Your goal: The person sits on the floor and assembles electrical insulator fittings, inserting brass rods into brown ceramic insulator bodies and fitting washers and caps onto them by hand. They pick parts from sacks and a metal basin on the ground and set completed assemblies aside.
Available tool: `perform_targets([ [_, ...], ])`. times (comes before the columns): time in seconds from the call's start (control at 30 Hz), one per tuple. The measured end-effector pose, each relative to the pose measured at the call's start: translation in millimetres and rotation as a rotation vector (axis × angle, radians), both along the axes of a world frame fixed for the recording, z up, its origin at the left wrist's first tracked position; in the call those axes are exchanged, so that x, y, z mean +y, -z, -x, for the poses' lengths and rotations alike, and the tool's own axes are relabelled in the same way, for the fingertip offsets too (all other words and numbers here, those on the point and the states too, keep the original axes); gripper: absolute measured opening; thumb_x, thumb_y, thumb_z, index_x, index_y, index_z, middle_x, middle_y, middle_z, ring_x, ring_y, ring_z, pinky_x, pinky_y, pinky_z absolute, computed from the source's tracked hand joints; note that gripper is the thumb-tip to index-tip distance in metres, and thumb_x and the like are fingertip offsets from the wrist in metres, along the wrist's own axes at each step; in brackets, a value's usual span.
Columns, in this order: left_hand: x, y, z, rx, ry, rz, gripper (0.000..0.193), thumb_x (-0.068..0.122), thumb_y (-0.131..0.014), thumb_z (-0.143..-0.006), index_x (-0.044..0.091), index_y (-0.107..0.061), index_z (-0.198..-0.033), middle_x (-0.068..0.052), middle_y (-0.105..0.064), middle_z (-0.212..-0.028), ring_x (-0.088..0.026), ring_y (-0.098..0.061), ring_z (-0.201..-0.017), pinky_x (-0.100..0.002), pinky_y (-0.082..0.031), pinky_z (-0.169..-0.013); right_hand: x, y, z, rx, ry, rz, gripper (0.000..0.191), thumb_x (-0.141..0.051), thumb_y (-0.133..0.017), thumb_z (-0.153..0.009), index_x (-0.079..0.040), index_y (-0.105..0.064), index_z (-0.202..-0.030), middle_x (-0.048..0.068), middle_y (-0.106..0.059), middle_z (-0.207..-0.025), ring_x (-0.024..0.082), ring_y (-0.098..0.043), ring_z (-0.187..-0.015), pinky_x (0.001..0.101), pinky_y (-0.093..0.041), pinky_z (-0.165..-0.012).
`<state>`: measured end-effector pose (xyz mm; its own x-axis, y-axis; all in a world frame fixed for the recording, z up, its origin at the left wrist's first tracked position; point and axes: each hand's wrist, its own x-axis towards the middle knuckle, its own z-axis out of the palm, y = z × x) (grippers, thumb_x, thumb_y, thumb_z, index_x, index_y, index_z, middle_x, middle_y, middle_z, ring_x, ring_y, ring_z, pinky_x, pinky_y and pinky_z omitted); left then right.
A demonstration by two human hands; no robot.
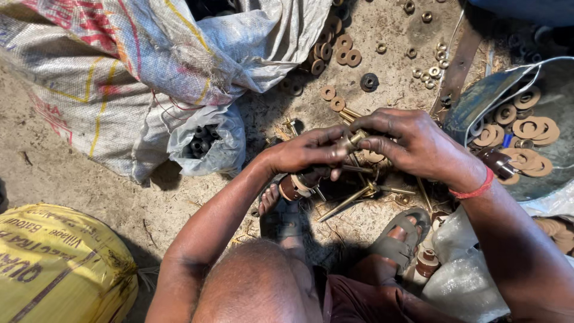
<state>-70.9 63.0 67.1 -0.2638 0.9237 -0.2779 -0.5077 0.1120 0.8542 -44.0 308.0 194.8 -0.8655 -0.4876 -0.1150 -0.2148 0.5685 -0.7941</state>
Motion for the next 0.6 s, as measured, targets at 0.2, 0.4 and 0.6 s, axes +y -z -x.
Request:
perform_targets([
  [0.2,2.7,-9.5,-9.2,-0.074,-0.065,0.037,0.059,0.049,-0.048,-0.106,0.002,-0.051,-0.142,-0.01,-0.068,-0.115,-0.014,-0.065,-0.098,-0.031,-0.054,-0.085,2.5,23.8,-7.3,-0.068,-0.06,0.029,0.032,-0.017,-0.07,-0.092,-0.006,-0.07,-0.122,0.013,-0.074,-0.102,0.031,-0.072,-0.092,0.041,-0.056,-0.08],
  [0.4,3.6,-4.0,-13.9,-0.303,-0.143,-0.029,0.039,0.029,-0.057,-0.104,-0.003,-0.06,-0.125,-0.011,-0.075,-0.094,-0.016,-0.069,-0.071,-0.03,-0.057,-0.066,-1.4,37.1,-6.6,-0.04,-0.068,0.057,0.029,-0.016,-0.07,-0.091,-0.006,-0.071,-0.118,0.013,-0.074,-0.104,0.031,-0.072,-0.094,0.0407,-0.056,-0.081],
  [0.6,8.3,24.4,-26.6,-0.012,-0.221,0.055,0.033,0.027,-0.063,-0.105,-0.004,-0.071,-0.113,-0.01,-0.074,-0.092,-0.019,-0.068,-0.077,-0.035,-0.056,-0.072,4.7,69.1,-33.4,-0.001,0.02,-0.044,0.024,-0.015,-0.067,-0.095,0.0,-0.069,-0.113,0.018,-0.071,-0.101,0.035,-0.07,-0.093,0.0438,-0.056,-0.079],
])
